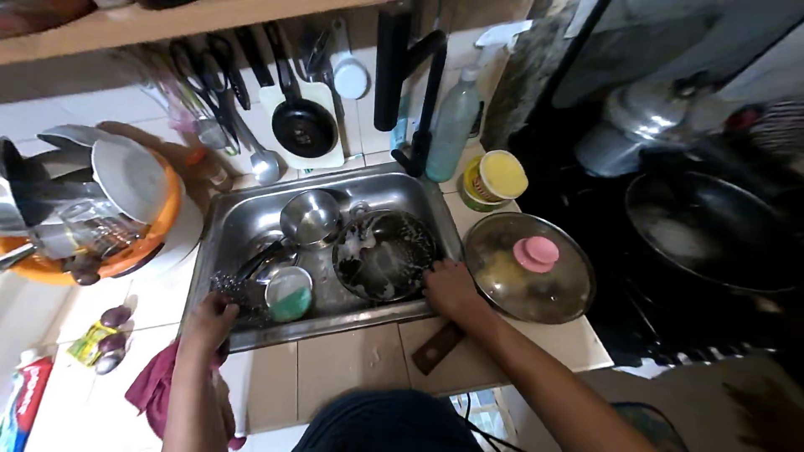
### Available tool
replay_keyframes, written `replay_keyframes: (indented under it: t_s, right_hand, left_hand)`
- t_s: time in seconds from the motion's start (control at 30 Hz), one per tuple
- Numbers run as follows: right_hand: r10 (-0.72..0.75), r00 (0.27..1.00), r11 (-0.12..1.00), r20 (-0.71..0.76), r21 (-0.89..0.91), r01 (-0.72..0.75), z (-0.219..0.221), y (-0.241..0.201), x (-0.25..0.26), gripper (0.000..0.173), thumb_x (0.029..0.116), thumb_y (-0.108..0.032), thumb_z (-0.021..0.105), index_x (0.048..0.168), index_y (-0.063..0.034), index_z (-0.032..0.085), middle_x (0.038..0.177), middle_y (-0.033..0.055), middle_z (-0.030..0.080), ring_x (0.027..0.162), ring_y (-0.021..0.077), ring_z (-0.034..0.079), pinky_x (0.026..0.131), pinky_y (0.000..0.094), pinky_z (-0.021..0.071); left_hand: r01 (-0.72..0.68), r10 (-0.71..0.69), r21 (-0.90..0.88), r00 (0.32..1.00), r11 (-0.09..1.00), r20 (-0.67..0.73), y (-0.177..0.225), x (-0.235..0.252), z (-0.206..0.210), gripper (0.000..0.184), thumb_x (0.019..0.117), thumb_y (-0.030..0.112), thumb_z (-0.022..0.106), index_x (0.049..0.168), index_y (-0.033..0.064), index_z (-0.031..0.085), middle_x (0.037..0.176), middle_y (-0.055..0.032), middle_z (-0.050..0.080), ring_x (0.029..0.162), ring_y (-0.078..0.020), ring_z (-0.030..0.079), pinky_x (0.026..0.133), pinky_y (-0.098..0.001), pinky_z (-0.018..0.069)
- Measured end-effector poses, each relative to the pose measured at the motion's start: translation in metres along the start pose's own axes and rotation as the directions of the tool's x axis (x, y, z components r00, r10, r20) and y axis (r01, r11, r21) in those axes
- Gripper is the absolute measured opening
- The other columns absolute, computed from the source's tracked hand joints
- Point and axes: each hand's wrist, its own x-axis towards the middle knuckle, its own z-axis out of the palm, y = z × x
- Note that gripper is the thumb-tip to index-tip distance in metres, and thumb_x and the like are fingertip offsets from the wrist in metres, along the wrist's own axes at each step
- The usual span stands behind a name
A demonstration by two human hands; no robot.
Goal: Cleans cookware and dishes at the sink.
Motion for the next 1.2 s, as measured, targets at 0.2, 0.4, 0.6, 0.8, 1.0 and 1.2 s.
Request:
replay_keyframes:
  t_s: [0.2,0.4,0.6,0.8,1.0,1.2]
  right_hand:
    - [0.004,0.964,0.981,-0.265,0.19,0.048,-0.059,0.033,0.012,0.035,0.1086,-0.024,0.051,0.127,0.0,0.067,0.122,0.0279,0.067,0.12,0.0467,0.061,0.101,0.0649,0.045]
    - [0.282,0.705,0.824,-0.651,0.54,0.169,-0.165,0.101,0.06,0.036,0.1099,-0.016,0.044,0.128,0.0096,0.062,0.123,0.0331,0.064,0.117,0.0467,0.062,0.101,0.0628,0.0459]
    - [0.481,0.553,0.758,-0.681,0.639,0.128,-0.246,0.139,0.123,0.043,0.1061,-0.017,0.048,0.143,0.004,0.051,0.135,0.0325,0.059,0.126,0.0486,0.057,0.103,0.0652,0.0441]
    - [0.546,0.455,0.659,-0.703,0.696,0.285,-0.266,0.152,0.176,0.096,0.094,-0.038,0.074,0.161,0.0003,0.017,0.151,0.0324,0.045,0.137,0.0466,0.048,0.113,0.0586,0.0401]
    - [0.55,0.371,0.661,-0.748,0.662,0.353,-0.263,0.158,0.205,0.107,0.0849,-0.025,0.084,0.16,0.0043,0.014,0.153,0.0334,0.041,0.138,0.0447,0.048,0.115,0.0521,0.0392]
    - [0.551,0.304,0.636,-0.777,0.627,0.449,-0.263,0.148,0.207,0.094,0.0921,-0.013,0.073,0.159,0.009,0.012,0.158,0.0331,0.035,0.144,0.0398,0.043,0.119,0.0437,0.0353]
  left_hand:
    - [-0.237,0.229,-0.017,0.951,0.971,-0.209,0.026,-0.027,-0.02,0.03,0.0995,0.007,0.058,0.122,-0.0126,0.061,0.108,-0.0357,0.065,0.1,-0.0516,0.064,0.089,-0.0693,0.0469]
    - [-0.388,0.357,-0.08,0.898,0.918,-0.257,0.055,-0.033,-0.021,0.028,0.0981,0.004,0.061,0.12,-0.0125,0.06,0.105,-0.0325,0.067,0.093,-0.0444,0.068,0.085,-0.0627,0.052]
    - [-0.401,0.374,-0.103,0.903,0.91,-0.212,0.049,-0.033,-0.008,0.03,0.0942,0.004,0.062,0.118,-0.0143,0.061,0.1,-0.0312,0.068,0.086,-0.0416,0.069,0.08,-0.0594,0.0551]
    - [-0.298,0.292,-0.091,0.953,0.95,-0.078,0.028,-0.04,-0.015,0.035,0.0946,0.006,0.061,0.12,-0.0165,0.059,0.102,-0.0335,0.067,0.087,-0.0433,0.069,0.082,-0.0593,0.0553]
    - [-0.24,0.233,-0.091,0.969,0.966,-0.078,0.022,-0.046,-0.011,0.033,0.0938,0.007,0.061,0.119,-0.0149,0.061,0.097,-0.0315,0.069,0.082,-0.0409,0.069,0.078,-0.058,0.056]
    - [-0.283,0.28,-0.079,0.959,0.956,-0.043,0.028,-0.047,-0.004,0.032,0.0926,0.006,0.062,0.117,-0.0154,0.063,0.097,-0.0322,0.068,0.081,-0.0419,0.068,0.078,-0.0584,0.0552]
